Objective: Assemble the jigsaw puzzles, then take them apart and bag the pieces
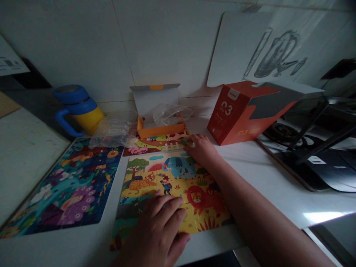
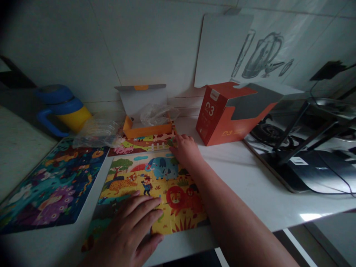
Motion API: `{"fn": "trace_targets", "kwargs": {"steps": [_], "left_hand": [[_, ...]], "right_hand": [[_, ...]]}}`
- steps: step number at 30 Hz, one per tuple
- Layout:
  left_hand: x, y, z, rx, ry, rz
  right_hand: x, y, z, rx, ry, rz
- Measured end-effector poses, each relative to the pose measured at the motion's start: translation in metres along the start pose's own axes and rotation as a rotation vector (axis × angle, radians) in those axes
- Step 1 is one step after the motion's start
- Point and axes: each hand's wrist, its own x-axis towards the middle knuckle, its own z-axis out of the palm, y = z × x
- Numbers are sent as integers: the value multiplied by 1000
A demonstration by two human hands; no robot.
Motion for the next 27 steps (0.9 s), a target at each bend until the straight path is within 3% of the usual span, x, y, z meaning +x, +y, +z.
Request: {"fn": "trace_targets", "kwargs": {"steps": [4, 10, 17, 23, 27], "left_hand": [[1, 1, 0, 42, -40, 33], [2, 5, 0, -29, -6, -45], [4, 7, -2, -71, -48, -48], [5, 7, -4, -94, -60, -48], [2, 7, -7, -105, 58, -89]], "right_hand": [[-1, 0, 0, 5, 8, 33], [-3, 0, -2, 26, 16, 90], [-5, 3, -1, 46, 73, 84], [-8, 2, -7, 73, 152, -23], [-20, -16, -23, 286, 174, -290]]}}
